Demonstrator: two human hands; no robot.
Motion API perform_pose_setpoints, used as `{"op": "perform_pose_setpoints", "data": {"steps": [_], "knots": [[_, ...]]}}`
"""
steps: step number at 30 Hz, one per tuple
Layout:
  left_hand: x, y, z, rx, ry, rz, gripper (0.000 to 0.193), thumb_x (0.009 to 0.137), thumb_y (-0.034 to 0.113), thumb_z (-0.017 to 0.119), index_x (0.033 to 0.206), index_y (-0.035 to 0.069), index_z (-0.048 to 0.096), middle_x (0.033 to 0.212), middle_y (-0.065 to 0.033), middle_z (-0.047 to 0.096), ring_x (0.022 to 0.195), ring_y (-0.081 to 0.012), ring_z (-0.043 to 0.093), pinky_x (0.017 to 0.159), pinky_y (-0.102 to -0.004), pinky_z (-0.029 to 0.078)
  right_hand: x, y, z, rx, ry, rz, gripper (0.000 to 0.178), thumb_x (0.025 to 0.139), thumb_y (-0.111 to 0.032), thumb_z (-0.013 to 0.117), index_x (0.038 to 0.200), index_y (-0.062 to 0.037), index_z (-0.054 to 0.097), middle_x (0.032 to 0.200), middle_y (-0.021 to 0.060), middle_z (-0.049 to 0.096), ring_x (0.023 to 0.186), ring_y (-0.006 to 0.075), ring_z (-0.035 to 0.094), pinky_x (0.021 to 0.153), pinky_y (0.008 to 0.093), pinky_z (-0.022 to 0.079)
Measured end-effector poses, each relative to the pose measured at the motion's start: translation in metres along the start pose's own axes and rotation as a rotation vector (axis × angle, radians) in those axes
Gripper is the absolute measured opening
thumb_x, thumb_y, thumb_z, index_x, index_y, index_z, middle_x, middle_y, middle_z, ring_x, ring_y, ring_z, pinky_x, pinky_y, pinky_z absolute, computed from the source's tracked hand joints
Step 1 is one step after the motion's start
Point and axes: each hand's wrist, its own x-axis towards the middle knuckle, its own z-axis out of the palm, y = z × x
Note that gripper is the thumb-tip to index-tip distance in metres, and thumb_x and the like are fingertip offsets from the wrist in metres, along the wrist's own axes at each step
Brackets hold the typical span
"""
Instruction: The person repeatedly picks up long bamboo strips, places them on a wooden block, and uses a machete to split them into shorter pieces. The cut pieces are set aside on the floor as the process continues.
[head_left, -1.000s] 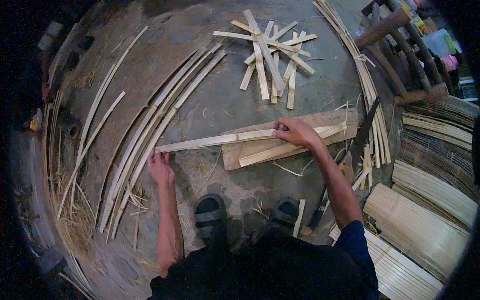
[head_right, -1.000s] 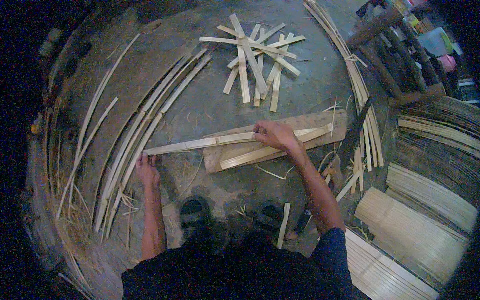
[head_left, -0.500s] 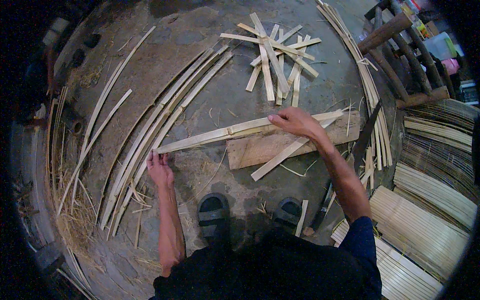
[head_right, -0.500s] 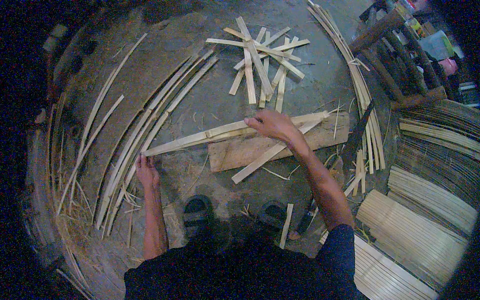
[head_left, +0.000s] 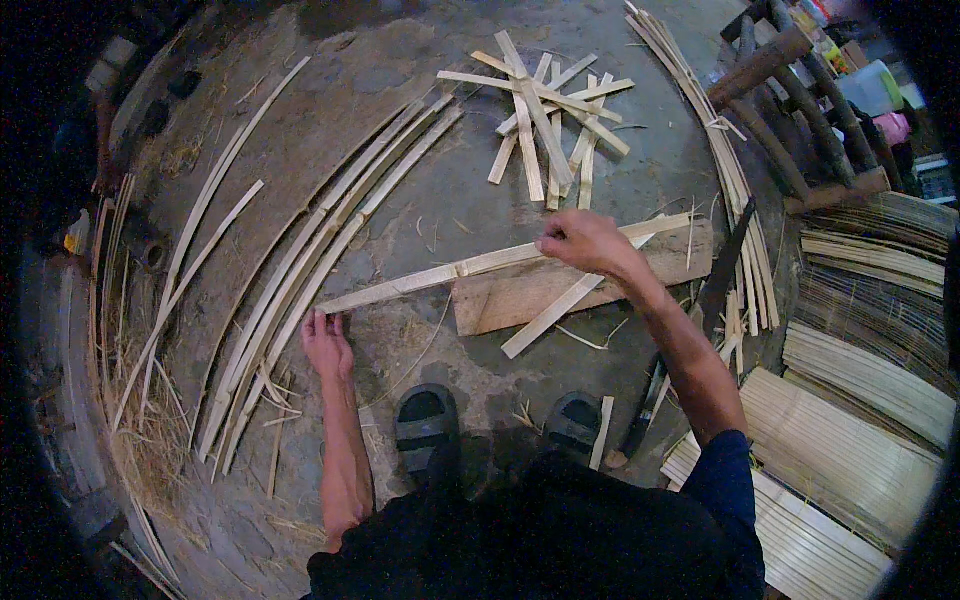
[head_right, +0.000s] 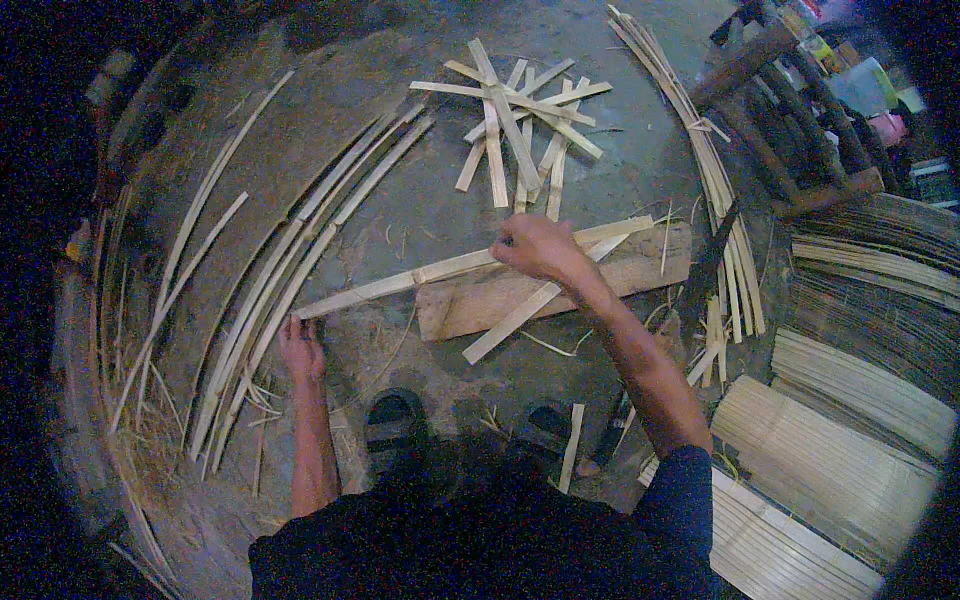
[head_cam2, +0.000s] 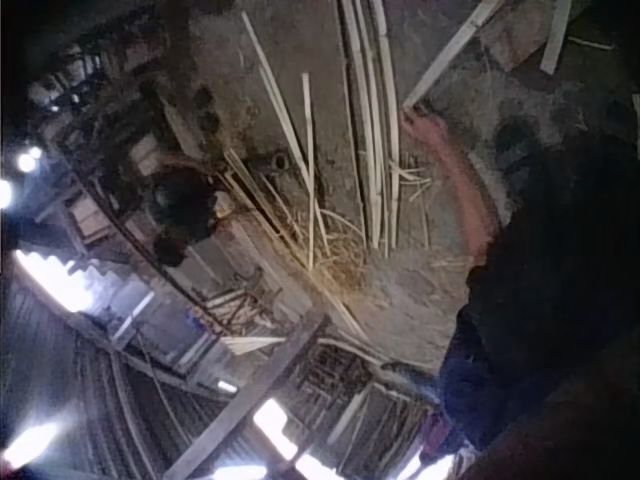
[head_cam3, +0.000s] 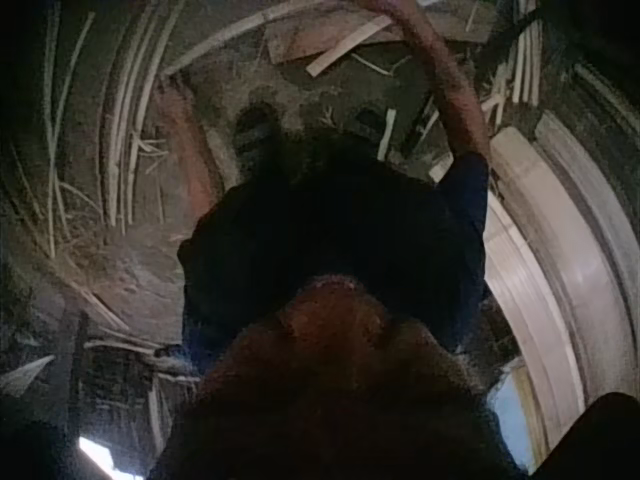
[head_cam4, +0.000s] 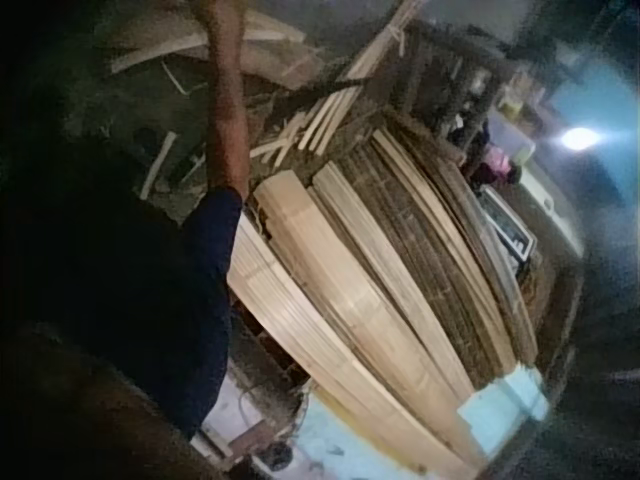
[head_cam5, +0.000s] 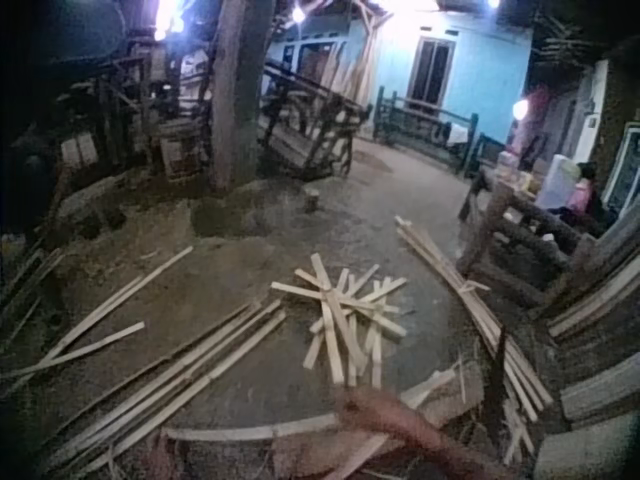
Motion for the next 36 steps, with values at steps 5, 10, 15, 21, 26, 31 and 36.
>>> {"op": "perform_pose_setpoints", "data": {"steps": [5,10,15,21,26,31,36], "knots": [[-0.002,0.015,-0.006,0.189,-0.105,-0.14,0.036,0.091,0.018,0.058,0.12,0.001,0.046,0.096,-0.0108,0.058,0.086,-0.0218,0.061,0.078,-0.0344,0.054,-0.006,-0.007,0.002,-0.111,0.102,0.013,0.029,0.08,-0.034,0.059,0.087,-0.0068,0.066,0.085,0.0158,0.066,0.082,0.0352,0.063,0.074,0.0456,0.047],[-0.029,0.087,0.029,0.869,-0.217,0.198,0.043,0.089,0.024,0.059,0.122,-0.001,0.047,0.073,-0.0102,0.06,0.078,-0.0235,0.064,0.074,-0.0329,0.053,-0.013,-0.016,0.001,-0.197,0.143,0.053,0.027,0.08,-0.034,0.06,0.084,-0.0074,0.067,0.084,0.0149,0.066,0.081,0.0347,0.063,0.074,0.046,0.046],[-0.117,0.089,0.191,0.858,-0.975,1.036,0.065,0.072,0.023,0.076,0.127,0.004,0.045,0.122,-0.0191,0.05,0.116,-0.0344,0.047,0.096,-0.0403,0.04,-0.012,-0.018,0.003,-0.177,0.177,0.004,0.028,0.079,-0.033,0.06,0.082,-0.0064,0.067,0.083,0.0147,0.066,0.082,0.0354,0.064,0.074,0.05,0.045],[-0.131,0.06,0.254,1.263,-1.189,0.662,0.036,0.082,0.027,0.065,0.103,0.005,0.047,0.091,-0.0209,0.06,0.087,-0.0423,0.058,0.072,-0.05,0.046,-0.021,-0.036,-0.001,-0.254,0.216,0.004,0.027,0.079,-0.033,0.06,0.081,-0.0074,0.067,0.08,0.0155,0.066,0.082,0.0364,0.063,0.072,0.0502,0.044],[-0.117,0.024,0.25,1.071,-1.277,0.784,0.026,0.084,0.026,0.063,0.094,0.006,0.048,0.073,-0.0224,0.058,0.074,-0.0439,0.058,0.061,-0.0502,0.044,-0.053,-0.013,0.011,-0.16,0.495,-0.11,0.024,0.079,-0.027,0.064,0.09,-0.0058,0.065,0.094,0.0165,0.063,0.096,0.0343,0.058,0.082,0.046,0.044],[-0.111,0.056,0.257,1.065,-1.078,0.708,0.024,0.084,0.026,0.064,0.081,0.003,0.055,0.061,-0.0205,0.054,0.055,-0.0395,0.055,0.05,-0.043,0.042,-0.158,0.037,0.032,0.176,0.766,-0.051,0.03,0.084,-0.019,0.062,0.109,-0.0021,0.059,0.108,0.0198,0.057,0.103,0.0362,0.053,0.09,0.0417,0.044],[-0.117,0.089,0.276,1.208,-1.09,0.707,0.03,0.085,0.031,0.064,0.084,0.001,0.059,0.058,-0.0191,0.053,0.048,-0.0329,0.051,0.047,-0.0392,0.04,-0.282,0.143,0.135,-0.015,0.634,0.569,0.049,0.076,-0.012,0.062,0.122,-0.0015,0.049,0.112,0.0219,0.051,0.105,0.0402,0.048,0.092,0.046,0.04]]}}
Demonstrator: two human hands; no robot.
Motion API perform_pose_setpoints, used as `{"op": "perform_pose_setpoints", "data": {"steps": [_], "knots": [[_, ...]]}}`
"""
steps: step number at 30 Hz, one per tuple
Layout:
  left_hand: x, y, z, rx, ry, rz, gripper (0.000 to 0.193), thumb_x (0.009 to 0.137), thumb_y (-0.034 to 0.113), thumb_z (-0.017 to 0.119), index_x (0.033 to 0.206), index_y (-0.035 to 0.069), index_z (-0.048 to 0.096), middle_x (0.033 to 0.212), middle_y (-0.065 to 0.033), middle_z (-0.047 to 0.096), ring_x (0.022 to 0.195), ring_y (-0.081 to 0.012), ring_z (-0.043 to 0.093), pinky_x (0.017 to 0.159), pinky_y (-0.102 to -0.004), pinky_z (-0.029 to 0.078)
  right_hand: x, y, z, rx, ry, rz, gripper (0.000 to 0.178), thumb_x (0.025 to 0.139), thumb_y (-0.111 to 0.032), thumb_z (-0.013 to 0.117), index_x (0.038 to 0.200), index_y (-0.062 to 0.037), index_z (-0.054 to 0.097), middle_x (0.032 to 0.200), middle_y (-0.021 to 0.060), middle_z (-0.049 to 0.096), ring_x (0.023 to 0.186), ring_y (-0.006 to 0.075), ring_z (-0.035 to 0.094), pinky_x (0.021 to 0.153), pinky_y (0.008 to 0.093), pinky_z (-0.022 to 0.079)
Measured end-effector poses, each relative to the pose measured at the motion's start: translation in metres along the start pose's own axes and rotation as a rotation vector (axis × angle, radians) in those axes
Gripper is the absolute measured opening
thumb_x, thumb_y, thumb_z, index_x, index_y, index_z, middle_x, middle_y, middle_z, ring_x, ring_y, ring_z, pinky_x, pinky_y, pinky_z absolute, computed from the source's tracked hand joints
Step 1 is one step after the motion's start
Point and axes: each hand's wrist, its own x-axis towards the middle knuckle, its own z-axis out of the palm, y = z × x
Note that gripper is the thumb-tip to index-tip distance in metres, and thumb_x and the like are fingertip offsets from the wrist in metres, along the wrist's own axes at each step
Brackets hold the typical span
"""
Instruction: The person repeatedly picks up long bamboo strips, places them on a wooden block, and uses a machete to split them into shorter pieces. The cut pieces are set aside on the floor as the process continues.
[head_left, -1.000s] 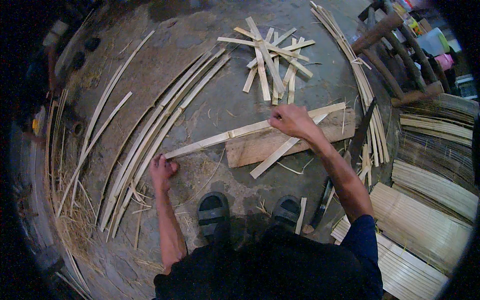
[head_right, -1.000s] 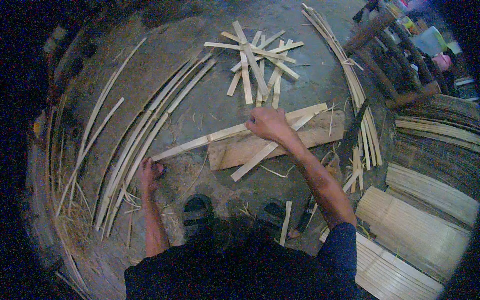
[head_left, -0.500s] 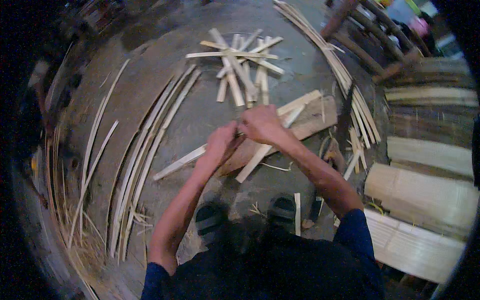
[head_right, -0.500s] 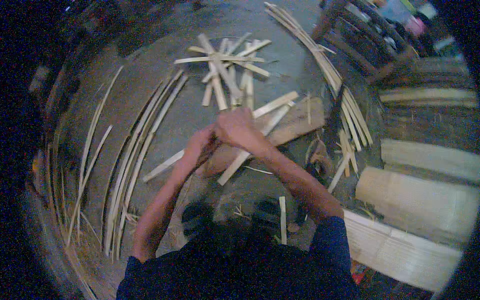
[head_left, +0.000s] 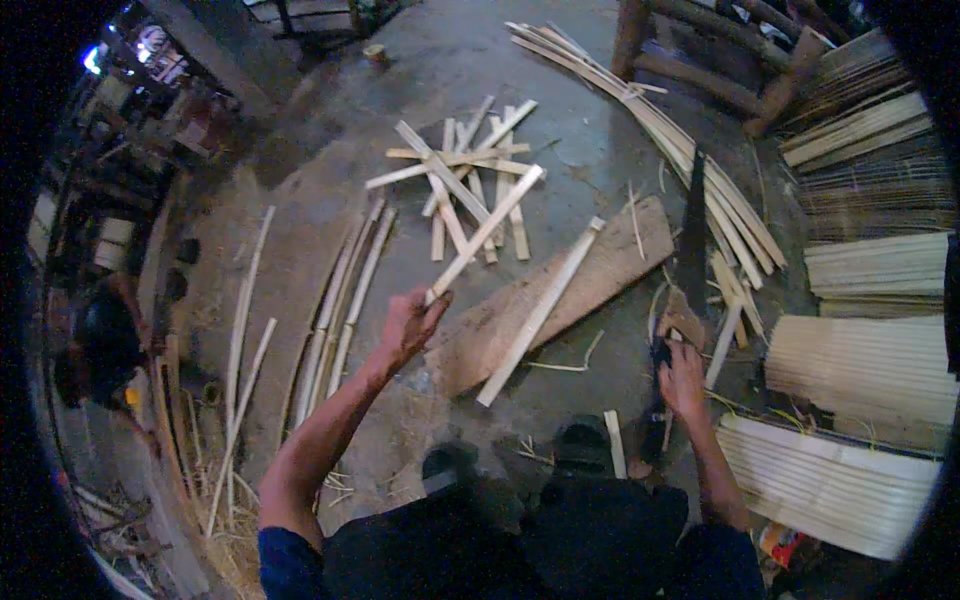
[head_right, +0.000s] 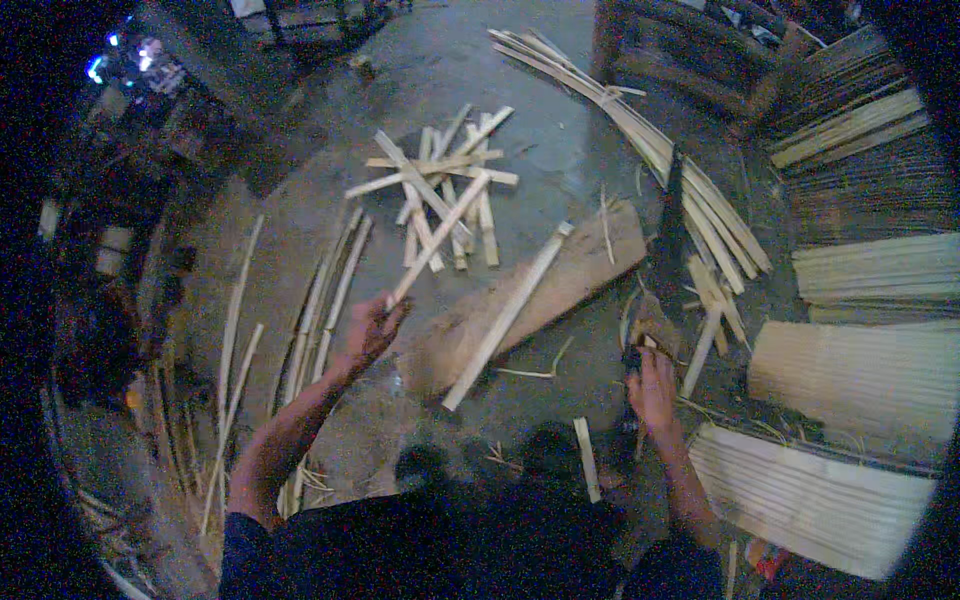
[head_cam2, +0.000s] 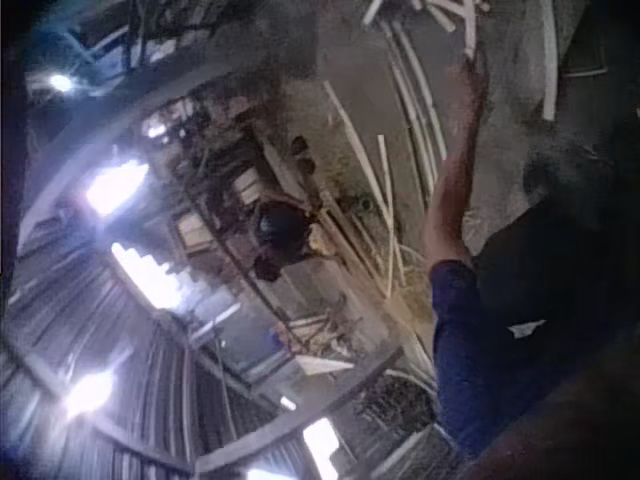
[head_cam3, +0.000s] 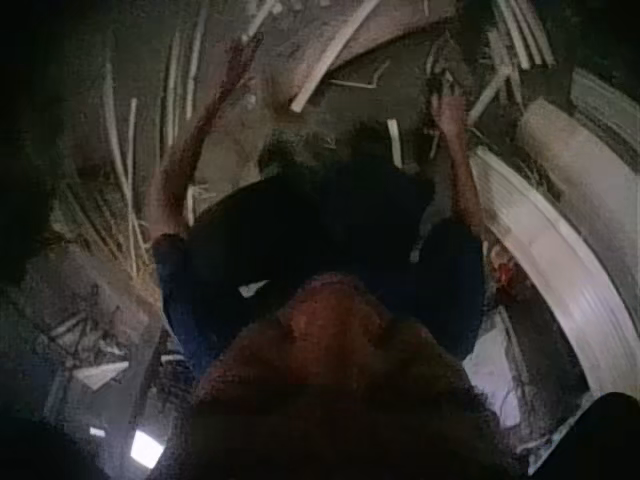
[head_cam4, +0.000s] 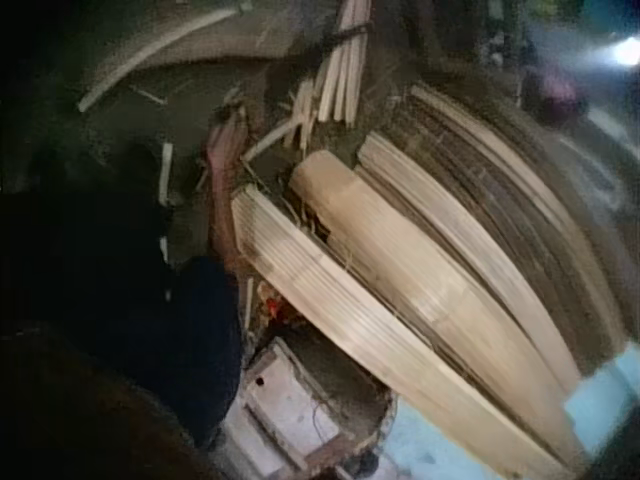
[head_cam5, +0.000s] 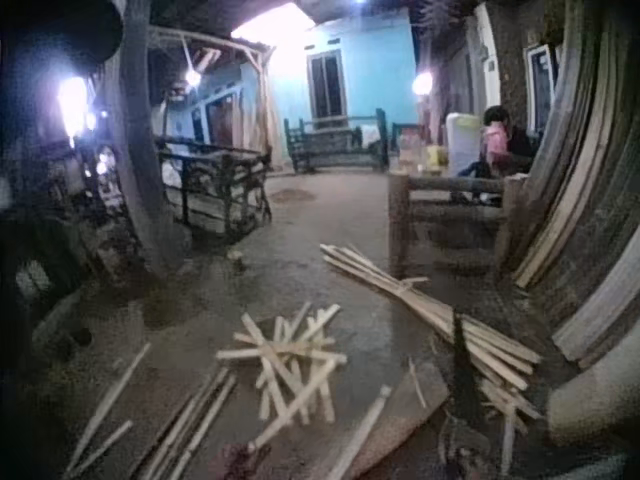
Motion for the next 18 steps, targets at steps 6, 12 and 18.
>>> {"op": "perform_pose_setpoints", "data": {"steps": [6,12,18], "knots": [[0.022,0.019,-0.001,-0.035,-0.114,0.057,0.031,0.085,0.032,0.063,0.085,0.0,0.062,0.063,-0.0208,0.056,0.055,-0.0351,0.054,0.052,-0.0399,0.043,-0.002,0.032,0.033,0.038,-0.008,0.059,0.055,0.074,-0.011,0.062,0.124,-0.0027,0.042,0.113,0.0237,0.05,0.104,0.0417,0.048,0.09,0.0468,0.04],[0.048,0.004,0.037,0.05,0.037,0.064,0.03,0.078,0.029,0.066,0.087,0.001,0.065,0.068,-0.0223,0.06,0.062,-0.0374,0.06,0.057,-0.0417,0.047,0.024,-0.031,-0.049,0.603,0.228,0.503,0.038,0.082,-0.013,0.062,0.113,0.0024,0.046,0.096,0.0193,0.058,0.085,0.0296,0.058,0.076,0.0382,0.048],[0.058,0.002,0.076,0.174,0.165,-0.016,0.029,0.076,0.034,0.067,0.086,0.007,0.068,0.072,-0.0198,0.063,0.067,-0.037,0.063,0.059,-0.0429,0.05,0.007,-0.066,-0.112,0.602,0.403,0.052,0.024,0.085,-0.018,0.057,0.1,-0.001,0.047,0.073,0.0034,0.054,0.06,0.0107,0.05,0.055,0.0255,0.043]]}}
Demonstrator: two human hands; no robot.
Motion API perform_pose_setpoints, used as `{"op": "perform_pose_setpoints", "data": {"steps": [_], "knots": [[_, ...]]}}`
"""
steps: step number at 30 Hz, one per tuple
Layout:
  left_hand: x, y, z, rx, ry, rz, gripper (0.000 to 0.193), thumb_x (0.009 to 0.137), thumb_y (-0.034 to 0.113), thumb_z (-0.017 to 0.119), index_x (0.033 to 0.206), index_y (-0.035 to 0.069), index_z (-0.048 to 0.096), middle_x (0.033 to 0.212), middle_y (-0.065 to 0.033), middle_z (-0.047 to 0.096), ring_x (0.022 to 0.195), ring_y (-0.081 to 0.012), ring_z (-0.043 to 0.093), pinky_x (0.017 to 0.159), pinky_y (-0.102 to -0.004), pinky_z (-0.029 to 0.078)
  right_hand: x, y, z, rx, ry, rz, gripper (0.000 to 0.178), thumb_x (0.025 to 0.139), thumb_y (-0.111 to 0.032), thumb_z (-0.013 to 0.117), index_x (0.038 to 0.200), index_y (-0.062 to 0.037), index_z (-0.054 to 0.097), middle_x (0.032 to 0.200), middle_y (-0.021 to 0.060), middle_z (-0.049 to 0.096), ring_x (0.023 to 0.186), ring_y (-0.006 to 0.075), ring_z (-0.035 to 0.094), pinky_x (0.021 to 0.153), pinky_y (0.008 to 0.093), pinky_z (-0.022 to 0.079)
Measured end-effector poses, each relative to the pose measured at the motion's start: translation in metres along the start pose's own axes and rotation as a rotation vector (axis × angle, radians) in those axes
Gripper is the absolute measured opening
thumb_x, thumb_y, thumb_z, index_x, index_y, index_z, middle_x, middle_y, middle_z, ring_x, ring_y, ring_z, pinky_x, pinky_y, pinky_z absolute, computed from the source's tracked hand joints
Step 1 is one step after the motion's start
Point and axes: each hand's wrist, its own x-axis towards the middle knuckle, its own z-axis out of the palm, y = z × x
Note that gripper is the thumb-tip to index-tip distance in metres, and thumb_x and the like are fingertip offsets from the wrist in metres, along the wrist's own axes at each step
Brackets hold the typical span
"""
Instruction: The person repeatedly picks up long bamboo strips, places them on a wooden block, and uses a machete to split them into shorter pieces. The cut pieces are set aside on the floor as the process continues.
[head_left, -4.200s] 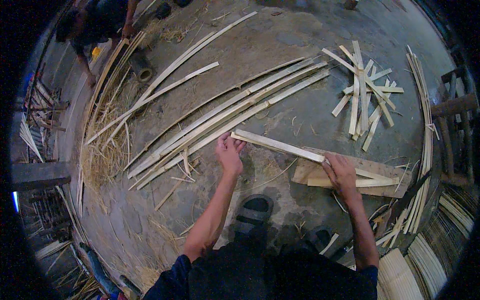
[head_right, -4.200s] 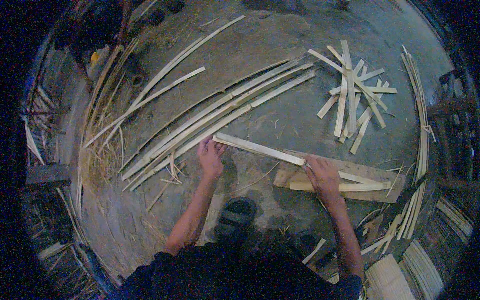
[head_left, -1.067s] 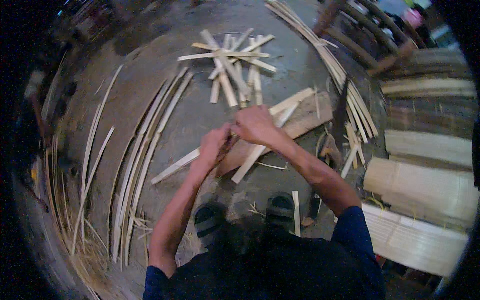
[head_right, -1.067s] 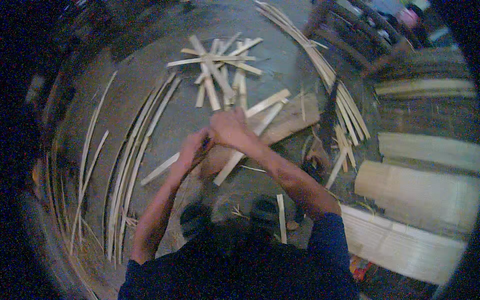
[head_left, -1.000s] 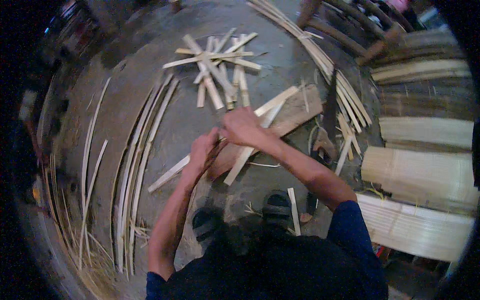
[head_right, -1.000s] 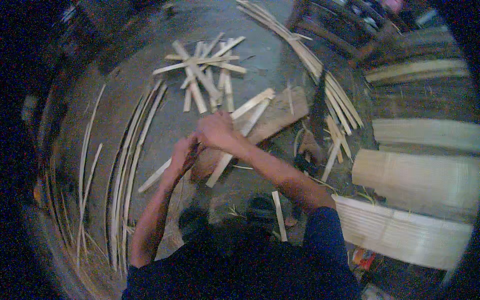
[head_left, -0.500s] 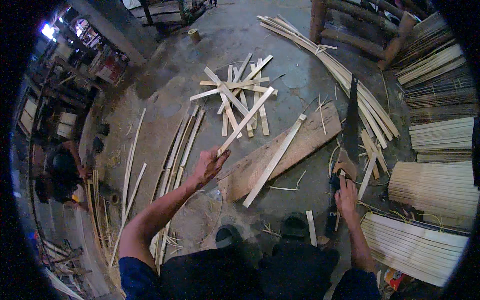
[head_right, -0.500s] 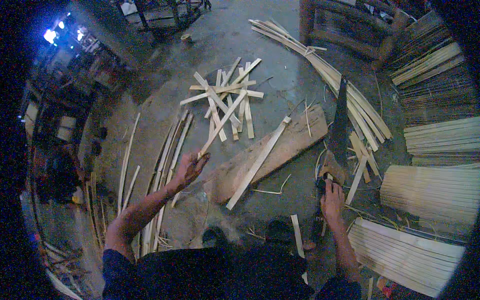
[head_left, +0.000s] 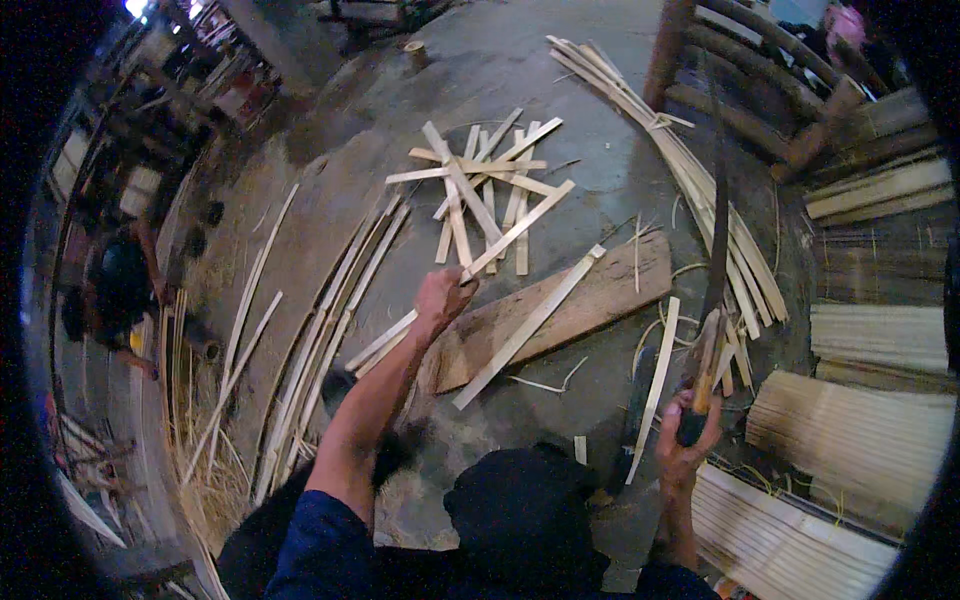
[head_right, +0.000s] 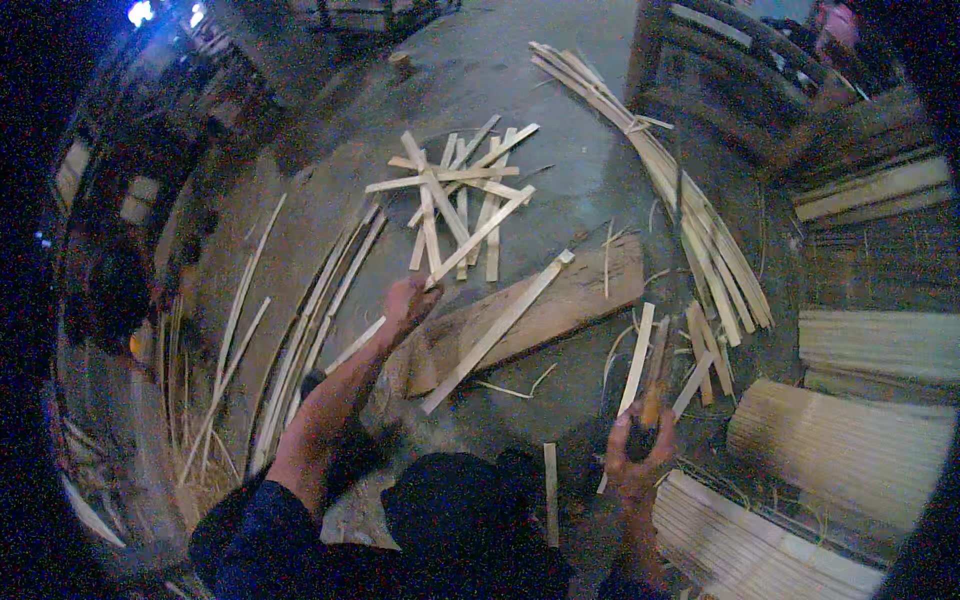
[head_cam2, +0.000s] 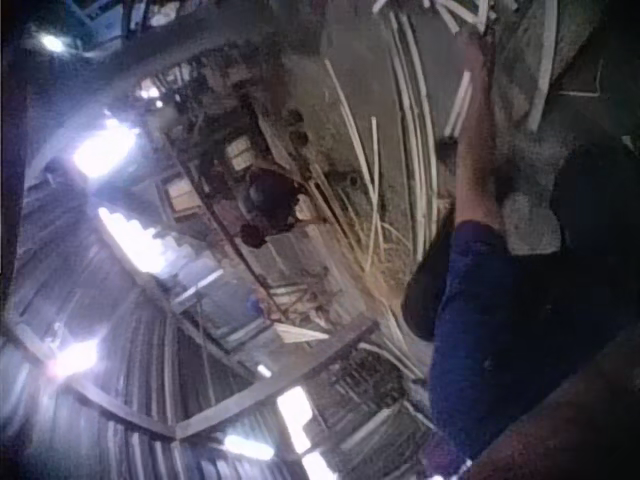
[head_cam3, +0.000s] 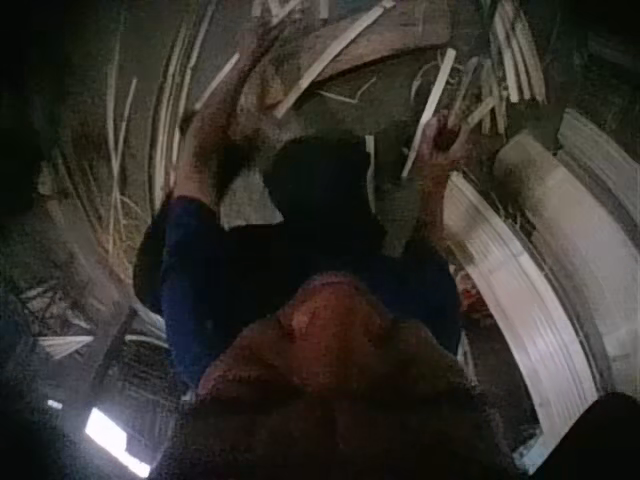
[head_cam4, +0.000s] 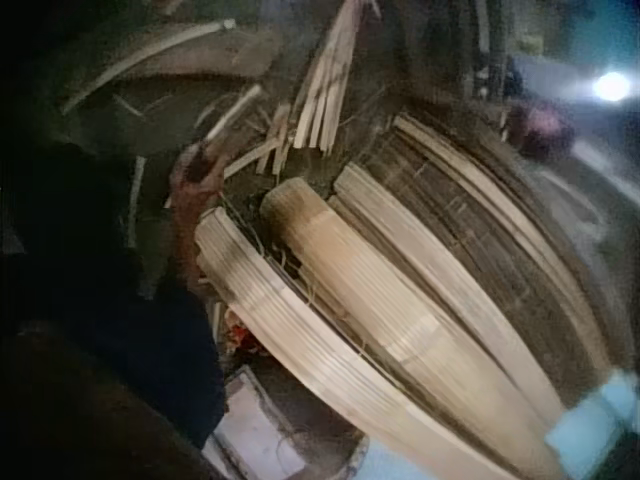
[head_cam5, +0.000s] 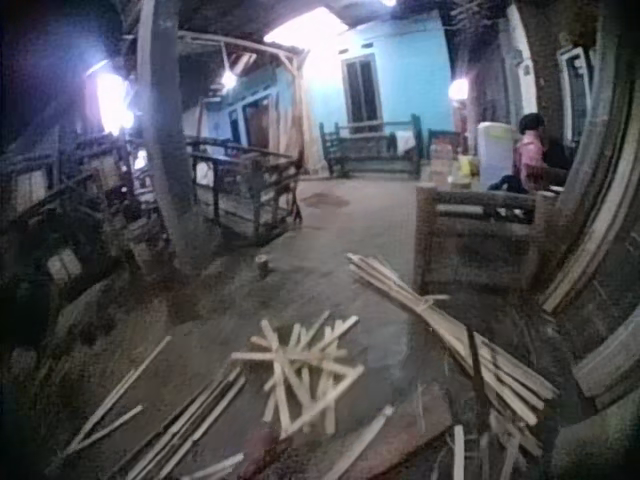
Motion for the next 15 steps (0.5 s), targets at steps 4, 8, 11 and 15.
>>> {"op": "perform_pose_setpoints", "data": {"steps": [4,8,11,15], "knots": [[0.0,0.004,0.002,0.007,0.029,-0.09,0.027,0.076,0.036,0.068,0.084,0.01,0.068,0.072,-0.0179,0.064,0.067,-0.0362,0.063,0.059,-0.0429,0.05,-0.016,-0.026,0.025,0.384,0.022,-0.043,0.048,0.082,-0.033,0.06,0.114,-0.0015,0.045,0.064,-0.0007,0.047,0.056,0.0088,0.048,0.053,0.0232,0.041],[0.005,0.01,-0.002,-0.029,-0.033,-0.159,0.029,0.075,0.038,0.069,0.084,0.01,0.067,0.072,-0.0167,0.064,0.069,-0.0357,0.064,0.06,-0.0434,0.051,-0.032,-0.027,0.066,0.242,-0.196,-0.081,0.056,0.08,-0.032,0.061,0.126,-0.0012,0.049,0.069,0.0061,0.059,0.052,0.0142,0.054,0.052,0.028,0.045],[0.001,0.001,0.0,-0.065,0.002,-0.113,0.029,0.075,0.037,0.069,0.084,0.009,0.065,0.073,-0.0159,0.065,0.071,-0.0362,0.064,0.061,-0.0449,0.051,-0.026,-0.047,0.093,0.07,-0.339,-0.263,0.054,0.079,-0.029,0.062,0.125,-0.0026,0.054,0.08,0.0121,0.066,0.053,0.0201,0.06,0.053,0.0322,0.049],[0.004,0.006,-0.001,-0.004,-0.071,-0.187,0.026,0.074,0.03,0.07,0.083,0.006,0.064,0.072,-0.0179,0.063,0.069,-0.0375,0.063,0.059,-0.0447,0.048,-0.034,-0.046,0.111,0.053,-0.437,-0.264,0.049,0.078,-0.021,0.064,0.123,-0.0039,0.057,0.084,0.0139,0.067,0.057,0.0265,0.063,0.056,0.0348,0.052]]}}
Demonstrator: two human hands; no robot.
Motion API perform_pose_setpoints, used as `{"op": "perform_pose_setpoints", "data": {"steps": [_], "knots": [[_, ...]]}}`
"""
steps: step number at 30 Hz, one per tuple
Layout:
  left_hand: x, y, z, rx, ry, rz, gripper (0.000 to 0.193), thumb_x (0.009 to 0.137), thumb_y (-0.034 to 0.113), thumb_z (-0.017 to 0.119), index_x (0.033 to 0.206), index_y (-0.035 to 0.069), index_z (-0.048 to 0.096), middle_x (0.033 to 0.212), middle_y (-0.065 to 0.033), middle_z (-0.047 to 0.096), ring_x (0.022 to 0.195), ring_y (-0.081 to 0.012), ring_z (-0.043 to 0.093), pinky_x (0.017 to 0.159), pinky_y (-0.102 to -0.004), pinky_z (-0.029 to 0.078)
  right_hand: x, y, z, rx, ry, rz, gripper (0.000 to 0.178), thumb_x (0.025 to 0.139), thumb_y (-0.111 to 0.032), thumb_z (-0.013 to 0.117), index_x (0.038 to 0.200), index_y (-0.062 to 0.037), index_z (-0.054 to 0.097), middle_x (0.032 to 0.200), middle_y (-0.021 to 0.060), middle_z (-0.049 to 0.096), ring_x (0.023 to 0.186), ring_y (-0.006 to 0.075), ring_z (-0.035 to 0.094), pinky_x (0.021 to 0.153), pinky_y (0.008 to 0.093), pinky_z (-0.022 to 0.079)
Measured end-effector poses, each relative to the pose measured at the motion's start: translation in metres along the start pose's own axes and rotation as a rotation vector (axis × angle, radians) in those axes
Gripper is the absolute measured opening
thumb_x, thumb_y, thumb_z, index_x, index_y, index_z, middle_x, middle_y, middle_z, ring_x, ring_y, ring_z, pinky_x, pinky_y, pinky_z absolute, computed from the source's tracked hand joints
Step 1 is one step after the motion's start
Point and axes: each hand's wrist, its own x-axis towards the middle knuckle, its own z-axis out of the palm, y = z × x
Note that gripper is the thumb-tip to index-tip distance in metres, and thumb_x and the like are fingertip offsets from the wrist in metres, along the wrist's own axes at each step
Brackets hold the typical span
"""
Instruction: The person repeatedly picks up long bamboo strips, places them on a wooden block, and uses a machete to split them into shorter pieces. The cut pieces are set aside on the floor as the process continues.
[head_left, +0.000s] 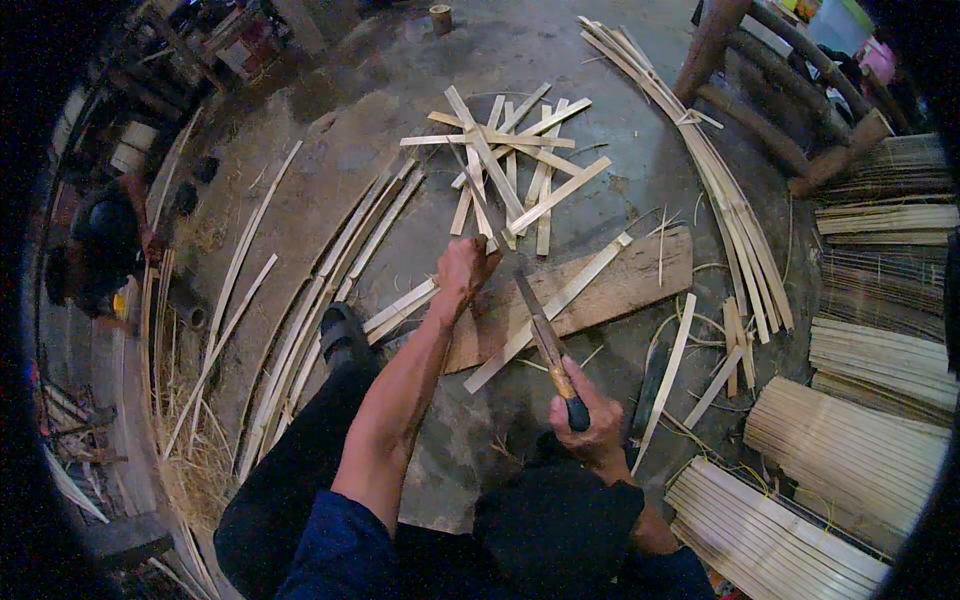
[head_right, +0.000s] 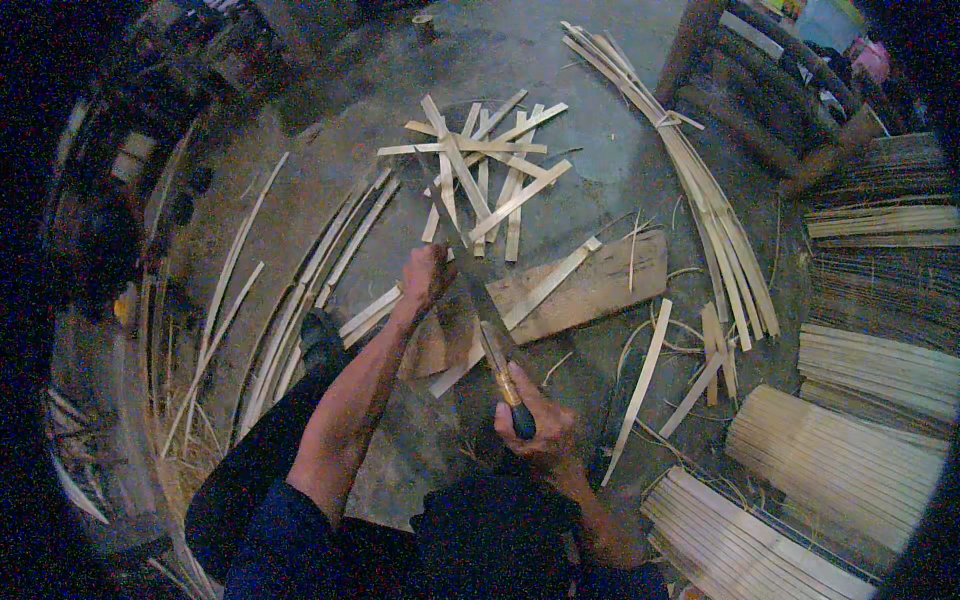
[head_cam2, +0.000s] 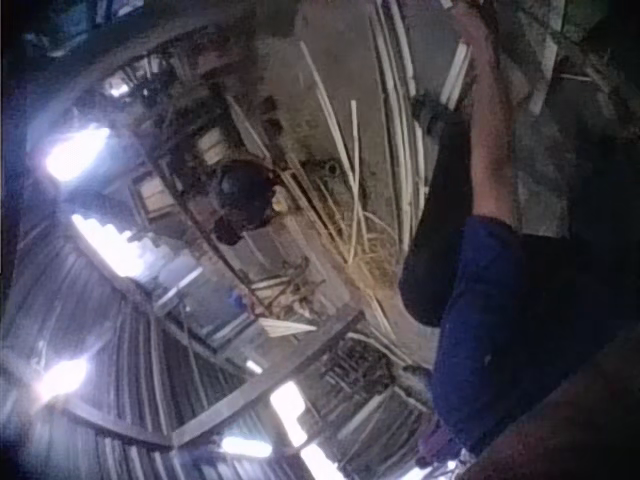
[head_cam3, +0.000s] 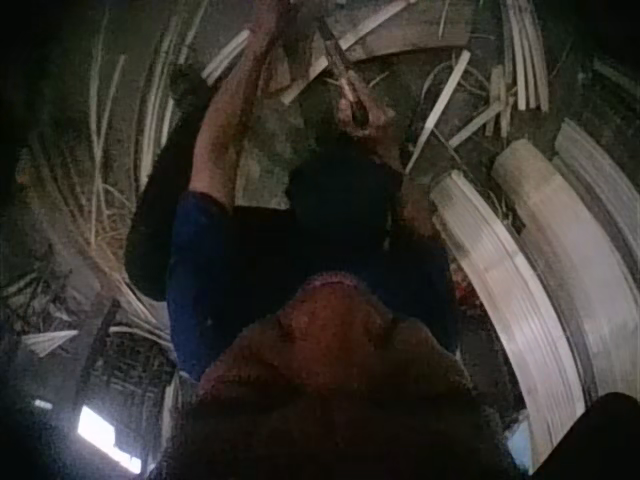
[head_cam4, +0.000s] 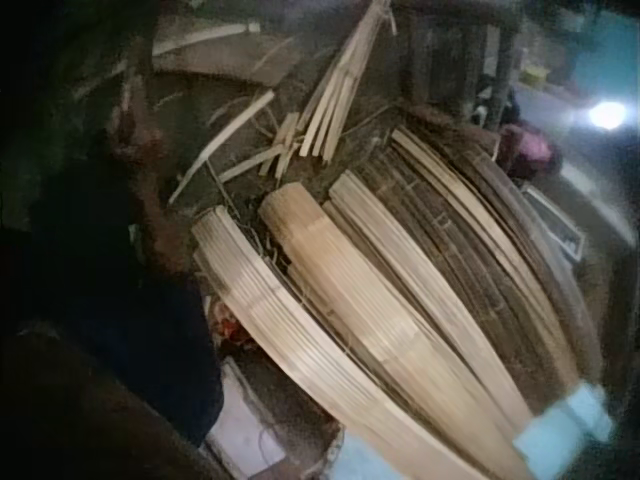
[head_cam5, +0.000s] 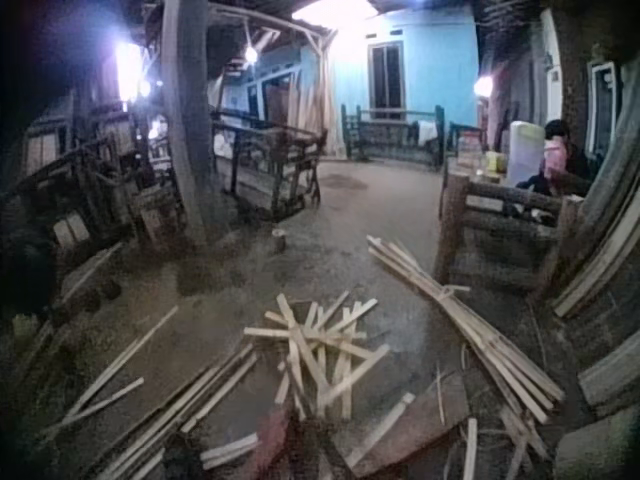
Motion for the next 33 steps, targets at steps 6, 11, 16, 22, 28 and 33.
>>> {"op": "perform_pose_setpoints", "data": {"steps": [6,11,16,22,28,33], "knots": [[-0.005,-0.011,0.011,-0.088,0.148,-0.036,0.017,0.069,0.02,0.068,0.078,0.007,0.064,0.073,-0.0202,0.062,0.071,-0.0395,0.063,0.06,-0.0456,0.051,-0.002,-0.004,0.005,0.056,-0.085,-0.027,0.052,0.076,-0.021,0.065,0.126,-0.0054,0.055,0.092,0.0157,0.067,0.06,0.0268,0.065,0.058,0.0344,0.052],[0.008,-0.011,0.012,-0.098,0.173,0.061,0.017,0.068,0.021,0.067,0.074,0.005,0.063,0.07,-0.0198,0.062,0.068,-0.0408,0.061,0.058,-0.0452,0.048,-0.06,0.006,-0.027,0.059,-0.122,0.046,0.052,0.079,-0.024,0.062,0.128,-0.0068,0.054,0.092,0.0143,0.068,0.059,0.0262,0.065,0.058,0.0354,0.052],[0.009,-0.025,0.039,-0.272,0.133,0.096,0.018,0.069,0.019,0.064,0.07,0.001,0.059,0.063,-0.0207,0.056,0.059,-0.0407,0.056,0.053,-0.0447,0.043,0.022,-0.006,0.013,-0.002,-0.155,0.127,0.049,0.082,-0.024,0.062,0.127,-0.0078,0.054,0.08,0.013,0.068,0.055,0.0239,0.063,0.054,0.035,0.049],[0.018,-0.046,0.04,-0.336,0.313,0.012,0.018,0.071,0.019,0.061,0.069,0.001,0.058,0.06,-0.0207,0.055,0.056,-0.0398,0.054,0.05,-0.0421,0.042,-0.036,-0.002,-0.02,0.167,-0.182,0.18,0.051,0.079,-0.02,0.068,0.128,-0.0135,0.055,0.075,0.0131,0.067,0.054,0.0228,0.063,0.056,0.0348,0.053],[0.009,-0.05,0.058,-0.683,0.21,-0.179,0.026,0.076,0.025,0.061,0.07,0.0,0.058,0.063,-0.0206,0.057,0.057,-0.0348,0.057,0.054,-0.0438,0.044,0.03,-0.01,0.016,0.09,-0.119,0.145,0.048,0.082,-0.02,0.061,0.128,-0.0084,0.054,0.081,0.019,0.065,0.061,0.029,0.063,0.057,0.0347,0.05],[0.014,-0.033,0.012,-0.332,0.068,-0.067,0.024,0.076,0.024,0.064,0.073,0.001,0.059,0.061,-0.0164,0.056,0.056,-0.0281,0.058,0.056,-0.0413,0.046,0.005,-0.001,0.01,0.186,-0.02,-0.017,0.052,0.081,-0.022,0.063,0.13,-0.0079,0.052,0.091,0.019,0.067,0.066,0.0289,0.065,0.06,0.034,0.051]]}}
